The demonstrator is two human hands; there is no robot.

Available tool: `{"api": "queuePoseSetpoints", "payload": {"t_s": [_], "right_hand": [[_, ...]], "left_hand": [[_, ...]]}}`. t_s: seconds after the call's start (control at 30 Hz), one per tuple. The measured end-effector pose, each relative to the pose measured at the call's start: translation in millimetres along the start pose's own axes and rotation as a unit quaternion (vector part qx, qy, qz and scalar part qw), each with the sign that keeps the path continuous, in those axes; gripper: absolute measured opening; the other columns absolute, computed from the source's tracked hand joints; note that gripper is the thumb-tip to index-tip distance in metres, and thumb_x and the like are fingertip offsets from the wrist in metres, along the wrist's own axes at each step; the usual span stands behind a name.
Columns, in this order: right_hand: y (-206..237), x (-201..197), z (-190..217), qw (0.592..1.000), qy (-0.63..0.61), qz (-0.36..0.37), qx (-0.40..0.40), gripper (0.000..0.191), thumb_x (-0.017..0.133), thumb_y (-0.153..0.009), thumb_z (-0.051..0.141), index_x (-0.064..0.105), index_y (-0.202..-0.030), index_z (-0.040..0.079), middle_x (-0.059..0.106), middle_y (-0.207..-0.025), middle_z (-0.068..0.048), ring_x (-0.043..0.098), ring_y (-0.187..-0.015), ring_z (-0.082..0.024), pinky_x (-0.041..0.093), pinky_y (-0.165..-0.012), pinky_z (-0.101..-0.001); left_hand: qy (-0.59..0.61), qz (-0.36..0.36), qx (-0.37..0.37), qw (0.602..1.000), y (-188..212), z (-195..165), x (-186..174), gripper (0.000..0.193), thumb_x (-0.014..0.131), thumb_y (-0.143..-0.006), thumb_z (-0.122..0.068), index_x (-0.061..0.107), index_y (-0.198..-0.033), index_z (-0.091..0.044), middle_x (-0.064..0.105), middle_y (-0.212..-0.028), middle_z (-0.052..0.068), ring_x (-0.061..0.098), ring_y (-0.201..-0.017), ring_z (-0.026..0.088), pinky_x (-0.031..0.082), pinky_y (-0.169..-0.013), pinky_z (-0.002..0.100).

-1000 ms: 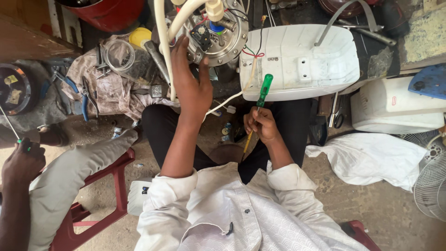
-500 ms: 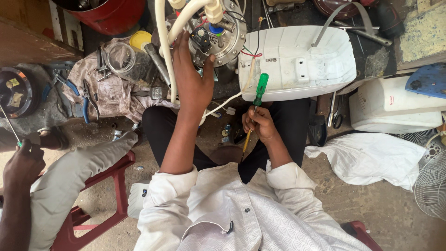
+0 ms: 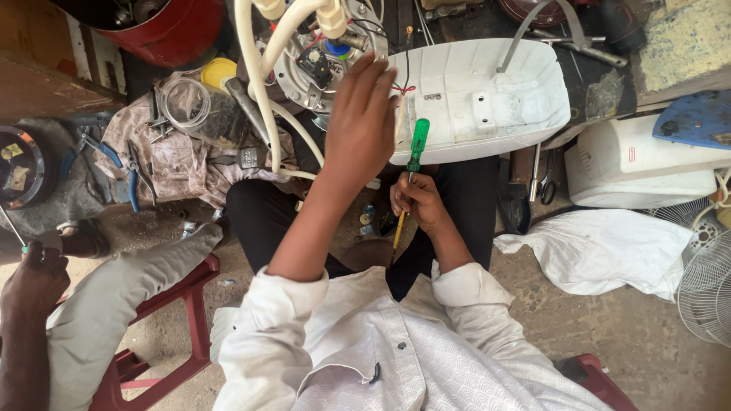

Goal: The person sits at a cluttered workbench repairing a small appliance motor assembly. They use a screwdriver to drive screws into the white plastic housing, position wires and small components on the motor unit, and handle a long metal rod near the end.

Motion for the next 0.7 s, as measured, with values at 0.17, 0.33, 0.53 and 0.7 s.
{"api": "queuePoseSetpoints", "payload": {"t_s": [0.17, 0.33, 0.53, 0.7], "right_hand": [[-4.2, 2.6, 9.4, 1.0, 0.005, -0.006, -0.01, 0.042, 0.064, -0.103, 0.036, 0.058, -0.076, 0.004, 0.043, -0.054, -0.004, 0.052, -0.056, -0.019, 0.045, -0.054, -0.0315], [-6.2, 1.7, 15.5, 1.0, 0.011, -0.001, -0.014, 0.043, 0.063, -0.104, 0.035, 0.058, -0.075, 0.005, 0.044, -0.054, -0.004, 0.051, -0.056, -0.019, 0.045, -0.055, -0.0317], [-10.8, 2.3, 25.5, 1.0, 0.004, 0.0, -0.023, 0.042, 0.066, -0.106, 0.031, 0.057, -0.073, 0.007, 0.042, -0.055, 0.0, 0.043, -0.053, -0.012, 0.036, -0.052, -0.0261], [-16.7, 11.1, 69.7, 0.994, -0.02, -0.093, -0.053, 0.027, 0.073, -0.099, 0.019, 0.057, -0.081, 0.009, 0.045, -0.06, 0.002, 0.039, -0.049, -0.006, 0.029, -0.045, -0.0227]], "left_hand": [[-0.158, 0.033, 0.066, 0.985, -53.4, 10.1, 46.9, 0.053, 0.058, -0.085, 0.011, 0.056, -0.138, 0.014, 0.05, -0.147, 0.03, 0.037, -0.147, 0.047, 0.043, -0.116, 0.046], [-0.105, 0.073, -0.026, 0.991, -73.4, 51.6, 85.1, 0.045, 0.061, -0.089, 0.003, 0.061, -0.134, -0.001, 0.06, -0.133, 0.016, 0.043, -0.141, 0.037, 0.036, -0.117, 0.057], [0.128, -0.027, -0.016, 0.991, -74.5, 74.2, 73.2, 0.037, 0.07, -0.095, -0.003, 0.06, -0.129, -0.014, 0.068, -0.096, 0.001, 0.054, -0.108, 0.024, 0.033, -0.112, 0.043], [0.194, -0.018, -0.015, 0.981, -84.6, 71.6, 70.5, 0.029, 0.072, -0.093, -0.003, 0.062, -0.118, -0.014, 0.073, -0.096, -0.003, 0.059, -0.104, 0.016, 0.029, -0.109, 0.04]]}}
Point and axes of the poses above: each hand's wrist, its own y-axis away from the middle knuckle, its own x-axis out of the palm, z = x × y, the point moved 9 cm from there along -y, towards the middle knuckle
